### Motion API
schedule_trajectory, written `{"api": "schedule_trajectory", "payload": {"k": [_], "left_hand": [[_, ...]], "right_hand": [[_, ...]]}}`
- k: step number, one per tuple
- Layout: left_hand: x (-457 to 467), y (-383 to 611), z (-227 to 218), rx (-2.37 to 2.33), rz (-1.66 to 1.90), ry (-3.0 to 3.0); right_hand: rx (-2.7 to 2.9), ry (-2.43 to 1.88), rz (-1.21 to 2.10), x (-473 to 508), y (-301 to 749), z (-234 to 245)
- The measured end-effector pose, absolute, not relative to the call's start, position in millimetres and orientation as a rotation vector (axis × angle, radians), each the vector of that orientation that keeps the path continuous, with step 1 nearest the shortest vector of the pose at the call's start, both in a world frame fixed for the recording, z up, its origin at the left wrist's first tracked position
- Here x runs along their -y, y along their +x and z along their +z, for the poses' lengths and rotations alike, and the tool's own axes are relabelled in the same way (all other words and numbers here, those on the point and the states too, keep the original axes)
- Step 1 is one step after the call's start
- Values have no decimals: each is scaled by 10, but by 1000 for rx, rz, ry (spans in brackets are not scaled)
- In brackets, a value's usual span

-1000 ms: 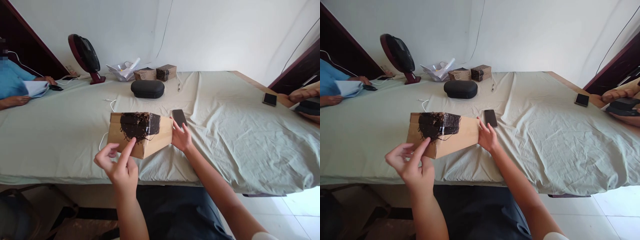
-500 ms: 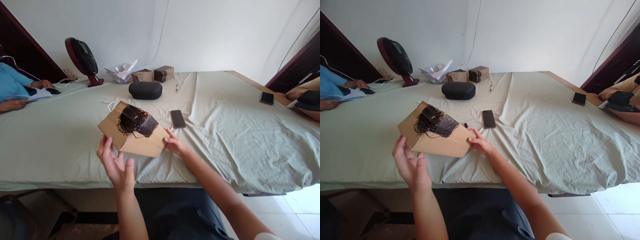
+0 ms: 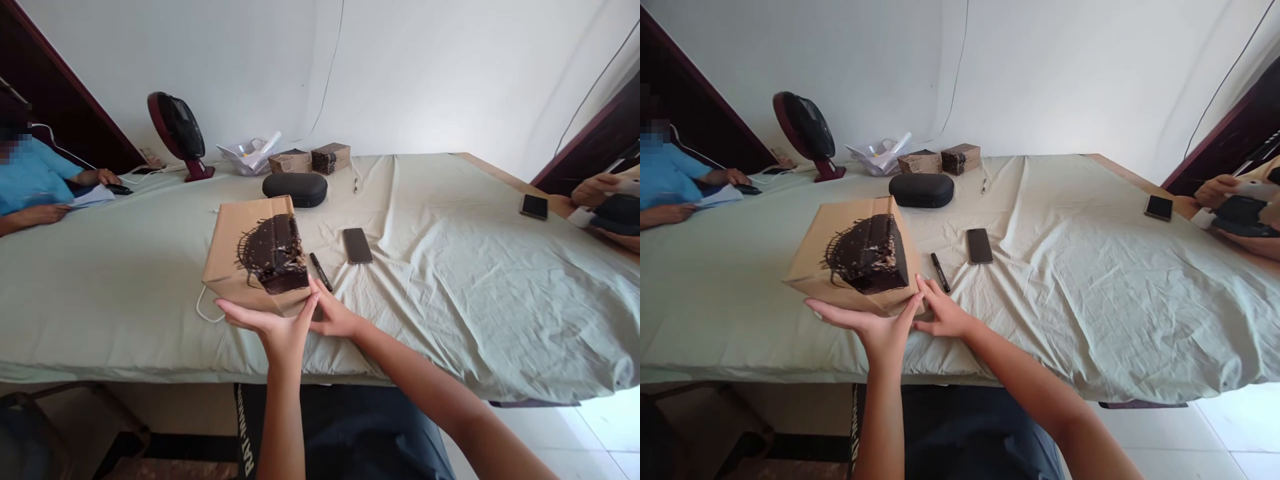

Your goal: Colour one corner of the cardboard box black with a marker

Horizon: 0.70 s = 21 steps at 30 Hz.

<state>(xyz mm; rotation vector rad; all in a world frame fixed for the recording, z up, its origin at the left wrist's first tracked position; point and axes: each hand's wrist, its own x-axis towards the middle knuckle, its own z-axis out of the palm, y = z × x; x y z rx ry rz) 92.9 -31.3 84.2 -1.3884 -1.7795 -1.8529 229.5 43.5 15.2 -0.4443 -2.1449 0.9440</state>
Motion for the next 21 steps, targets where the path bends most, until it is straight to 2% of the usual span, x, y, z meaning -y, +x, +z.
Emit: {"api": "schedule_trajectory", "payload": {"k": [7, 21], "left_hand": [[292, 854, 901, 1635, -1703, -1415], [305, 477, 827, 1591, -1879, -1644]], "right_hand": [[2231, -360, 860, -439, 2301, 161], [2102, -678, 1070, -538, 2425, 269]]}}
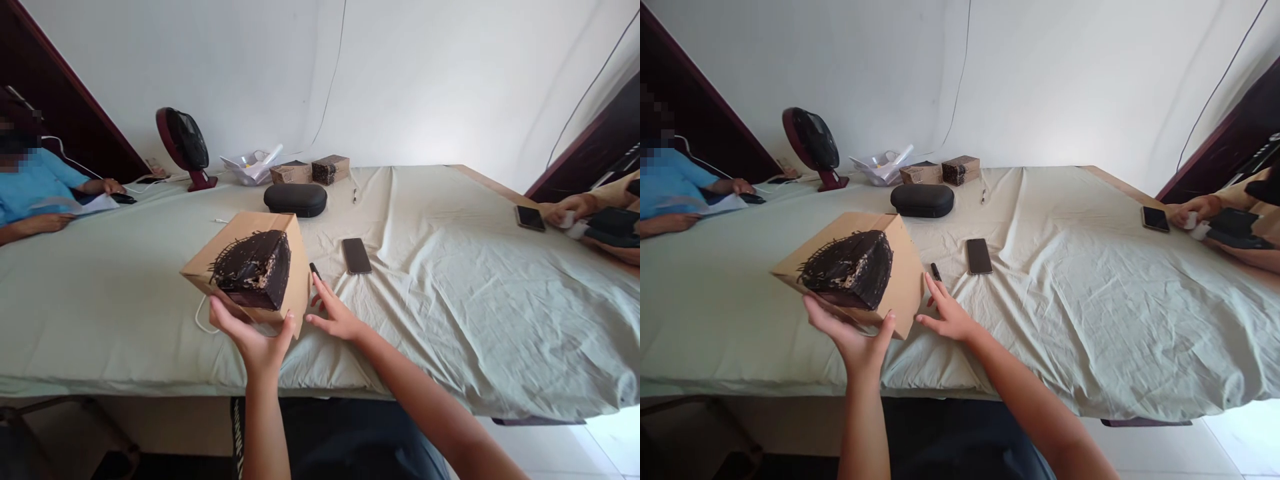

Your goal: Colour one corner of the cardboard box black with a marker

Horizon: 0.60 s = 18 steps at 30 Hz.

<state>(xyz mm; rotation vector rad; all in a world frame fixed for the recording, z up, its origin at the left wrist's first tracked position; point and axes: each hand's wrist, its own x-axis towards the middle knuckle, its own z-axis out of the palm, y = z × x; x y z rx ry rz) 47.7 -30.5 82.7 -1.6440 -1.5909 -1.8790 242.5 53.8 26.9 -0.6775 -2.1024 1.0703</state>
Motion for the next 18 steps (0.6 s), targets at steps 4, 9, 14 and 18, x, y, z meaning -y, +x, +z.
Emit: {"api": "schedule_trajectory", "payload": {"k": [4, 9, 14, 18], "left_hand": [[300, 393, 745, 1619, -1933, -1680], [372, 354, 751, 1698, -1906, -1661], [380, 317, 794, 1776, -1865, -1737], [330, 275, 688, 1781, -1896, -1724]], "right_hand": [[2053, -727, 1102, -542, 2421, 284], [2066, -728, 1096, -526, 2421, 305], [2080, -746, 1066, -553, 2431, 268], [2117, -786, 1031, -571, 2449, 255]]}}
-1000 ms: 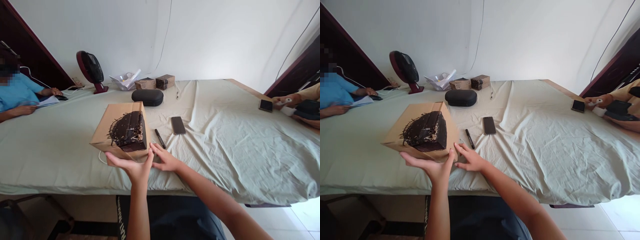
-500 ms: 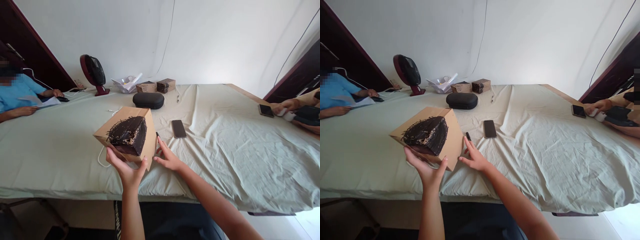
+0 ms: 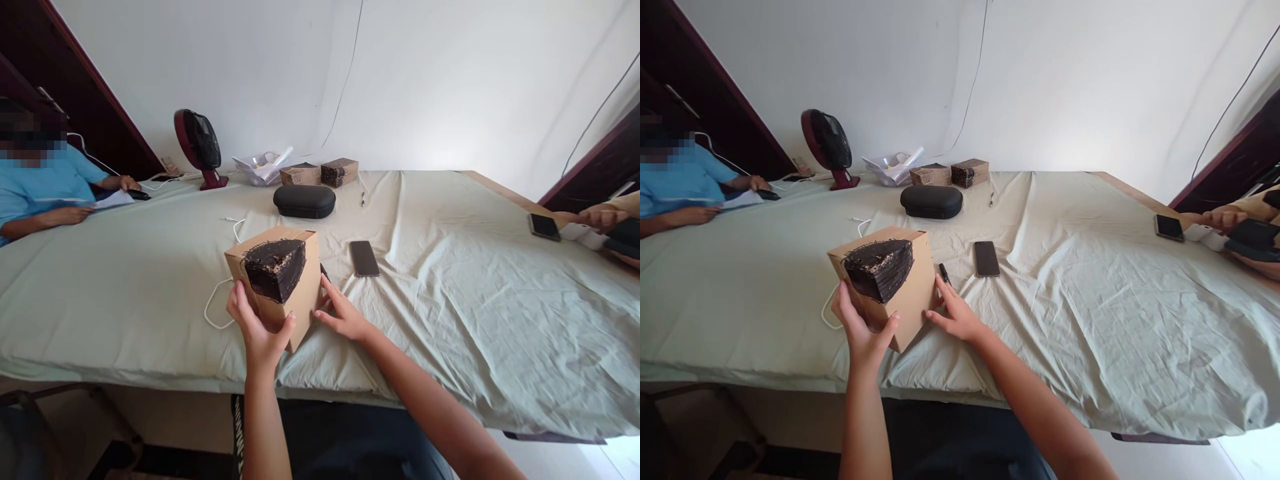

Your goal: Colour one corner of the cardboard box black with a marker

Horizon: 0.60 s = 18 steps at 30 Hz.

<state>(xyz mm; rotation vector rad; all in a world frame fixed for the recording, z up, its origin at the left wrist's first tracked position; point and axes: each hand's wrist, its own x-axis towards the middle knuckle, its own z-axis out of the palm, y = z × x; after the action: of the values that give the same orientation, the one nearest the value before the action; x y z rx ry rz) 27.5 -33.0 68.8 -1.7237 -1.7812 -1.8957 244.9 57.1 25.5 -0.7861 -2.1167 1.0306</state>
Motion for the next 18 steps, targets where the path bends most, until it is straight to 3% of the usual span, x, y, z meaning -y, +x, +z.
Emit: {"api": "schedule_trajectory", "payload": {"k": [9, 18], "left_hand": [[323, 140, 612, 1854, -1940, -1866], [381, 116, 610, 1947, -2240, -1912]], "right_hand": [[2102, -804, 1009, -567, 2457, 267], [1971, -823, 945, -575, 2448, 258]]}}
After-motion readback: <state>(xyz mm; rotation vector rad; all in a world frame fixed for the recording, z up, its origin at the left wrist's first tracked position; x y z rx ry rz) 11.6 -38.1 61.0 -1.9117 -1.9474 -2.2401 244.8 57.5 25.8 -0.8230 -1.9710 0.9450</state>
